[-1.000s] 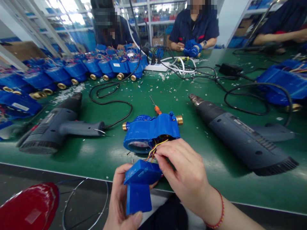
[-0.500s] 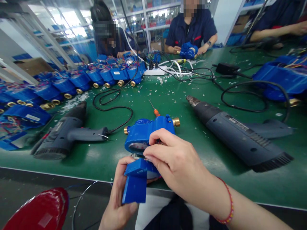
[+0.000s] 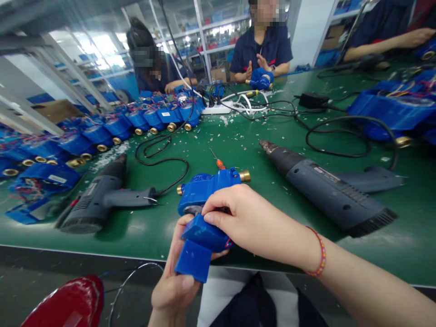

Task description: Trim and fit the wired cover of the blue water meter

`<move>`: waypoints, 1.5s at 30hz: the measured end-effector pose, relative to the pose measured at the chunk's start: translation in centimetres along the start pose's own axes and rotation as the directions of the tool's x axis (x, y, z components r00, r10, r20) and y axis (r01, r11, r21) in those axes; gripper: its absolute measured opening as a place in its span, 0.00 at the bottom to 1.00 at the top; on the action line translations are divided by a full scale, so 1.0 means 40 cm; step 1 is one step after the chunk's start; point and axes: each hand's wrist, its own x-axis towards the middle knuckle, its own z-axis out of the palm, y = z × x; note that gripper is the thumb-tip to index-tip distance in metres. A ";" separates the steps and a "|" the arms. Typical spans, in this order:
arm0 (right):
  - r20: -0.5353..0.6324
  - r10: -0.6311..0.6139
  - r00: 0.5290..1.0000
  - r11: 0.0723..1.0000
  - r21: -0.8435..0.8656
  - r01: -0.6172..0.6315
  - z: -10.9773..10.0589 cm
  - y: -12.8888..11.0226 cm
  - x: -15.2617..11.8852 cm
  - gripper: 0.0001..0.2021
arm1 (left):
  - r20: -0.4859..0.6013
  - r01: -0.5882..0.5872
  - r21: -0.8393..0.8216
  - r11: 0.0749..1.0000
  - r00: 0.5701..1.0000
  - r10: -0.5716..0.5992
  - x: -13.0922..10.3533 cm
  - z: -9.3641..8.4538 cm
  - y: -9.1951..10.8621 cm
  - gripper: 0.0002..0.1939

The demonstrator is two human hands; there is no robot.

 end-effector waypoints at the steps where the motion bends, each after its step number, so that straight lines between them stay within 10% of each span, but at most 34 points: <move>1: 0.005 0.010 1.000 1.000 0.008 -0.011 0.001 0.000 0.005 0.13 | 0.006 -0.006 -0.011 1.000 1.000 0.006 0.001 0.004 0.001 0.37; 6: -0.124 -0.094 0.988 0.995 0.010 0.096 0.006 0.019 0.003 0.11 | 0.014 0.003 -0.123 0.992 1.000 -0.002 -0.004 0.021 0.003 0.33; 11: -0.468 -0.292 0.834 0.953 -0.069 0.295 0.012 0.053 -0.085 0.11 | 0.016 0.020 -0.199 0.980 1.000 -0.017 -0.018 0.013 -0.009 0.32; 17: -0.299 -0.299 0.906 0.953 -0.045 0.299 0.034 0.077 -0.152 0.13 | 0.098 -0.014 -0.299 0.954 0.994 0.045 -0.014 -0.002 -0.037 0.27; 25: -0.569 -0.112 0.815 0.990 0.007 0.141 0.041 0.097 -0.151 0.07 | 0.063 -0.043 -0.399 0.916 0.995 0.074 -0.002 -0.010 -0.050 0.20; 31: -0.421 0.008 0.907 0.981 0.181 0.075 0.069 0.065 -0.167 0.07 | 0.037 -0.026 -0.367 0.930 0.998 0.043 -0.004 -0.012 -0.054 0.24; 37: -0.461 0.017 0.887 0.982 0.173 0.071 0.103 0.059 -0.154 0.05 | -0.031 -0.104 -0.321 0.941 0.995 0.099 -0.005 0.026 -0.057 0.28; 42: -0.436 -0.100 0.894 0.982 0.100 0.158 0.088 0.078 -0.151 0.06 | 0.091 -0.056 -0.407 0.912 0.991 0.101 -0.008 0.034 -0.059 0.19; 45: -0.386 0.049 0.921 0.938 0.334 0.090 0.091 0.091 -0.142 0.06 | 0.153 0.013 -0.460 0.888 0.986 0.065 -0.013 0.020 -0.062 0.18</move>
